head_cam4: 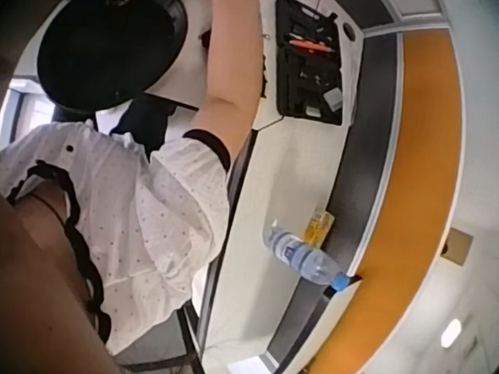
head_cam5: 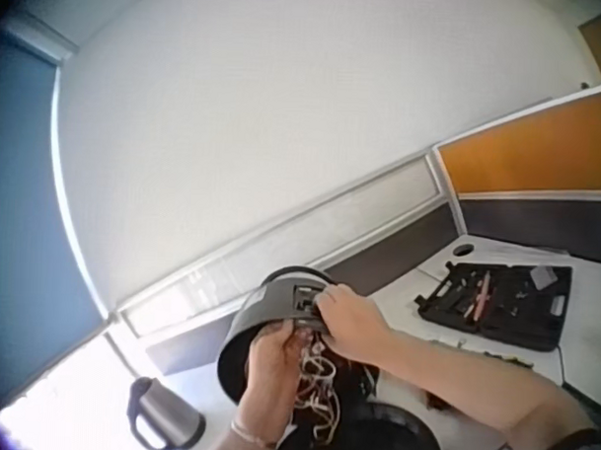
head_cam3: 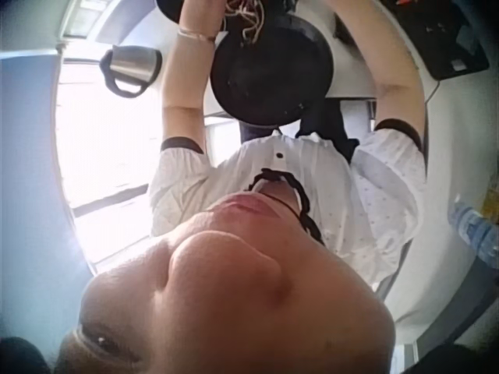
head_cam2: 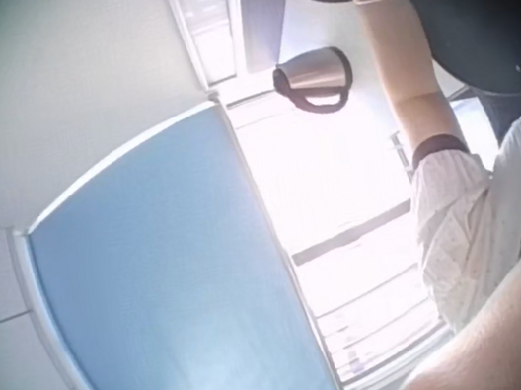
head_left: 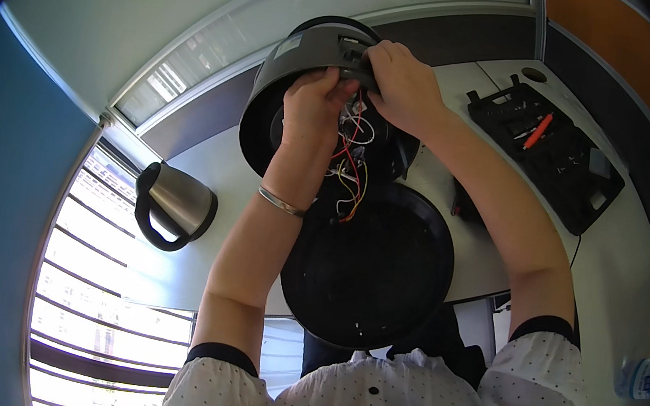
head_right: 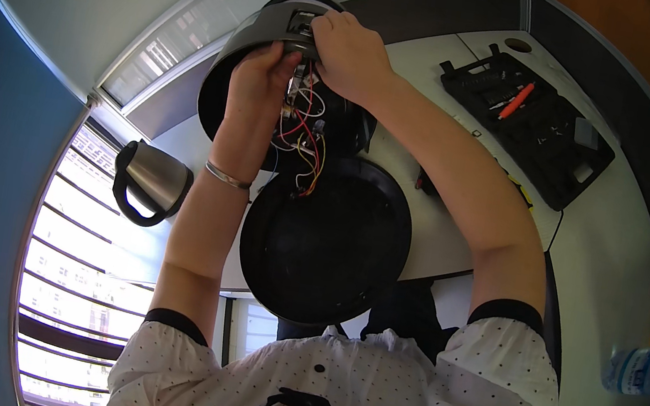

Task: The person works on the internal wiring of a disassembled appliance, using a hot glue gun to secure connections and a screwdriver to tighten screws. They manipulate various colored wires and components inside the device's casing.

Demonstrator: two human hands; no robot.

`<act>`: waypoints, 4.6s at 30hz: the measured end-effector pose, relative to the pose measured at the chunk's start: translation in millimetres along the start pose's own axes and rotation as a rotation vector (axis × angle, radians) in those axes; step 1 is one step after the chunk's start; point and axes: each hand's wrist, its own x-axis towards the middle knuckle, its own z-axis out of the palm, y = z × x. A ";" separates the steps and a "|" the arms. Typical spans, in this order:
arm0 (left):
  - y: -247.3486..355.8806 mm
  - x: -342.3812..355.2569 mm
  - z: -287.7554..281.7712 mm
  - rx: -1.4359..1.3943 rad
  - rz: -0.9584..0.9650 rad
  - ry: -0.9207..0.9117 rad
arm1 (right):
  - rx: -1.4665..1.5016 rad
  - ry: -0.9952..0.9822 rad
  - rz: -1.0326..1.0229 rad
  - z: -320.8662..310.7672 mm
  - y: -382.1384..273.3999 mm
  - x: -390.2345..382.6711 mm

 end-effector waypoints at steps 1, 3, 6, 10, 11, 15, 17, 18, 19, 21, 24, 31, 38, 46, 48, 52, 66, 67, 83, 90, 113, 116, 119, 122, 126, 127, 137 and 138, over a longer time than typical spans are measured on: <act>1.3 -2.3 1.8 0.013 0.011 -0.020 | -0.008 0.012 0.004 1.8 0.1 -0.9; 6.4 -6.5 5.4 0.045 0.014 -0.068 | -0.021 0.037 0.011 6.8 1.1 -1.9; 15.5 -12.3 3.0 0.099 -0.006 -0.130 | -0.031 0.033 0.027 8.8 -0.9 -1.2; 16.8 -21.6 -11.5 0.316 0.076 -0.097 | -0.082 0.117 -0.060 13.8 1.9 -3.3; 16.1 -23.2 -16.3 0.404 0.119 -0.072 | -0.089 0.118 -0.076 14.0 1.5 -2.8; 12.7 -23.1 -35.6 0.688 0.326 -0.105 | -0.101 0.115 -0.135 14.5 0.5 -1.4; 11.0 -23.4 -34.2 0.694 0.368 -0.100 | -0.099 0.089 -0.138 11.6 -0.8 0.8; 10.8 -24.6 -34.6 0.688 0.331 -0.102 | -0.129 0.064 -0.122 12.6 -1.6 -1.5; 13.2 -20.9 -30.7 0.681 0.311 -0.114 | -0.130 0.074 -0.108 12.4 -0.5 -0.1; 15.9 -21.1 -24.6 0.613 0.223 -0.135 | -0.135 0.091 -0.077 14.6 1.1 -3.0; 22.9 -20.3 -14.2 0.393 0.042 -0.159 | -0.102 0.079 -0.039 13.6 1.0 -3.9; 23.1 -12.6 6.2 0.114 -0.148 -0.052 | -0.100 0.090 0.024 15.7 0.1 -9.3; 18.1 -9.7 16.8 0.092 -0.085 0.021 | -0.132 0.153 0.031 16.3 -2.2 -13.3; 14.6 -9.2 15.2 -0.027 -0.122 0.078 | -0.110 0.183 0.085 2.4 -15.4 -14.1; 15.3 -9.3 12.1 -0.031 -0.130 0.064 | -0.113 0.153 0.072 -0.8 -12.6 -10.8; 15.8 -10.6 12.9 -0.023 -0.131 0.060 | -0.112 0.153 0.044 4.1 -7.6 -8.3; 27.6 -14.9 7.9 0.141 -0.181 -0.124 | -0.107 0.227 -0.020 6.2 -7.6 -19.7; 25.9 -16.5 6.3 0.108 -0.193 -0.154 | -0.113 0.233 -0.021 8.5 -4.4 -22.2; -15.2 -59.7 -69.0 1.247 0.888 -0.104 | -0.160 0.131 0.112 -2.4 -1.8 -33.5; 2.9 -59.5 -60.6 0.678 0.018 -0.328 | -0.196 0.158 0.019 -1.6 1.3 -33.5; -15.7 -40.4 -63.2 1.244 1.197 -0.183 | -0.181 0.199 -0.046 -0.6 2.7 -32.2; -10.1 -29.1 -58.5 1.275 1.289 -0.201 | -0.200 0.197 -0.048 -1.2 3.4 -32.4; -8.0 -20.6 -57.1 1.312 1.181 -0.250 | -0.191 0.202 -0.056 -0.9 3.9 -32.2; -8.7 -16.4 -56.7 1.309 1.124 -0.176 | -0.192 0.198 -0.057 -0.5 4.4 -33.0; -12.0 -9.6 -54.9 1.355 1.116 -0.093 | -0.174 0.196 -0.050 0.3 4.3 -32.7; -13.3 -8.6 -54.1 1.352 1.116 -0.084 | -0.178 0.201 -0.056 0.4 4.8 -32.7; 2.7 -2.9 -69.8 1.376 1.078 -0.304 | -0.207 0.205 -0.038 2.0 7.2 -34.0; 4.8 -1.4 -73.4 1.353 1.052 -0.324 | -0.206 0.204 -0.042 2.1 7.9 -33.9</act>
